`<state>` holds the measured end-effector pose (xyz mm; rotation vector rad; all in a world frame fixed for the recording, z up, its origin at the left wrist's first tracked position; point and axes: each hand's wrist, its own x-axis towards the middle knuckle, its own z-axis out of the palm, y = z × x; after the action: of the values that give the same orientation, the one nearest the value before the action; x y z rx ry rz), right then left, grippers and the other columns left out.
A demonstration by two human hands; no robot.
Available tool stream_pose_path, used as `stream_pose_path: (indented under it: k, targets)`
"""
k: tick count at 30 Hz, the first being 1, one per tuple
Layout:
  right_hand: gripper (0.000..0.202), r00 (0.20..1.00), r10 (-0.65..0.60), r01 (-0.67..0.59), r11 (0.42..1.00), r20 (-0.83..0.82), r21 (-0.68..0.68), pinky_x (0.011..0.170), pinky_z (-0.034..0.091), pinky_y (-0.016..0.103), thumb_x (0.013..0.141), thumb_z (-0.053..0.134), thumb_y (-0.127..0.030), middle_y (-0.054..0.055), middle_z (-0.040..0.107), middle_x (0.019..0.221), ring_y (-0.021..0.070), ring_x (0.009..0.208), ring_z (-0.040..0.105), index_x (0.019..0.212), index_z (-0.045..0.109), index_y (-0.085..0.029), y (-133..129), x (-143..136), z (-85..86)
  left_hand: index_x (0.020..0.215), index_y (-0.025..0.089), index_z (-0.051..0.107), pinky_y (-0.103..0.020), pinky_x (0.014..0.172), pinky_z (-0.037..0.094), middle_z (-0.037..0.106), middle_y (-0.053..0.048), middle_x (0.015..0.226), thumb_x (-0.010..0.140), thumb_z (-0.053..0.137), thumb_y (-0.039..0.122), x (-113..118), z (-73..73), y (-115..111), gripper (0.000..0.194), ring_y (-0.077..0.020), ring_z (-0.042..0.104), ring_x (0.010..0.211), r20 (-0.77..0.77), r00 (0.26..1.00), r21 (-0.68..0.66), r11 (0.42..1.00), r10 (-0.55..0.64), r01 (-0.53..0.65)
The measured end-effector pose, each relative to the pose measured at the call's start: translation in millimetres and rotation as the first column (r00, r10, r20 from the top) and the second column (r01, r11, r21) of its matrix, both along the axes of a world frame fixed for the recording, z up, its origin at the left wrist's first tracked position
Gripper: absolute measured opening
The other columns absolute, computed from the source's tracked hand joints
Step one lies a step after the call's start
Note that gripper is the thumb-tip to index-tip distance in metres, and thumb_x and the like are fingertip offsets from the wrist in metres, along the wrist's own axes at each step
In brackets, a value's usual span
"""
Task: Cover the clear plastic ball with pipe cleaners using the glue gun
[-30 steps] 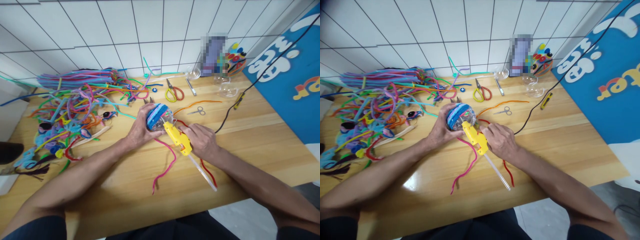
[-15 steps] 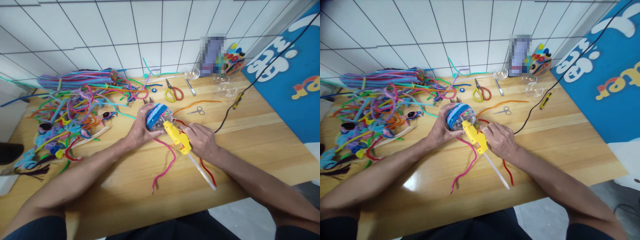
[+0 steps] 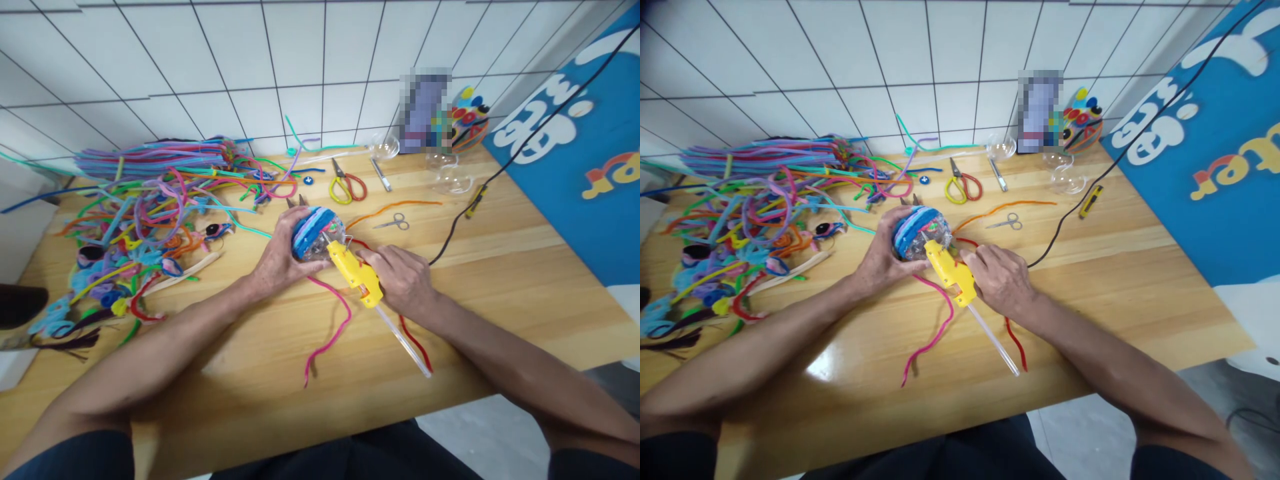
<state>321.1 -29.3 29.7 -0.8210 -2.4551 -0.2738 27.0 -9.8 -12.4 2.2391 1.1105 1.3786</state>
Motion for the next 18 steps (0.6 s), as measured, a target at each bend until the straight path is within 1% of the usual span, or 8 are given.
stream_pose_path:
  k: [5, 10, 14, 18]
  targets:
    - [0.022, 1.000, -0.001, 0.001, 0.999, 0.002, 0.044, 0.074, 0.048, 0.034, 0.110, 0.055, -0.024, 0.006, 0.073, 0.086, 0.0205, 0.081, 0.065, 0.122, 0.072, -0.015, 0.2, -0.9, 1.4, 0.162, 0.033, 0.040, -0.061, 0.125, 0.051, 0.055, -0.017, 0.156, 0.080, 0.094, 0.066, 0.4, 0.4, 0.1, 0.104, -0.0381, 0.056, 0.151, 0.010, 1.000, 0.015, 1.000, -0.010, 0.010]
    - [0.023, 1.000, -0.014, 0.014, 1.000, 0.012, 0.000, 0.074, 0.046, 0.034, 0.108, 0.056, -0.022, 0.006, 0.073, 0.087, 0.0204, 0.082, 0.064, 0.124, 0.073, -0.018, 0.5, 0.4, 0.0, 0.162, 0.031, 0.040, -0.060, 0.125, 0.052, 0.056, -0.017, 0.156, 0.081, 0.092, 0.067, 0.0, 0.1, 0.7, 0.103, -0.0373, 0.057, 0.150, 0.002, 1.000, 0.029, 1.000, -0.007, 0.007]
    - [0.023, 1.000, -0.014, 0.014, 1.000, 0.003, -0.010, 0.075, 0.046, 0.034, 0.107, 0.057, -0.021, 0.006, 0.072, 0.087, 0.0205, 0.082, 0.064, 0.123, 0.073, -0.018, 0.7, 0.4, -1.1, 0.161, 0.031, 0.040, -0.060, 0.125, 0.052, 0.056, -0.016, 0.156, 0.080, 0.091, 0.071, -0.3, -0.2, 0.7, 0.103, -0.0373, 0.056, 0.151, -0.006, 1.000, 0.011, 1.000, 0.007, -0.007]
    - [0.022, 1.000, -0.015, 0.015, 1.000, 0.006, 0.004, 0.074, 0.047, 0.034, 0.108, 0.056, -0.021, 0.005, 0.072, 0.085, 0.0203, 0.081, 0.064, 0.122, 0.073, -0.018, 1.0, -0.2, -0.5, 0.161, 0.032, 0.039, -0.060, 0.125, 0.052, 0.056, -0.016, 0.156, 0.081, 0.091, 0.070, -0.6, 0.3, 0.3, 0.103, -0.0374, 0.057, 0.150, -0.004, 1.000, 0.012, 1.000, -0.002, 0.002]
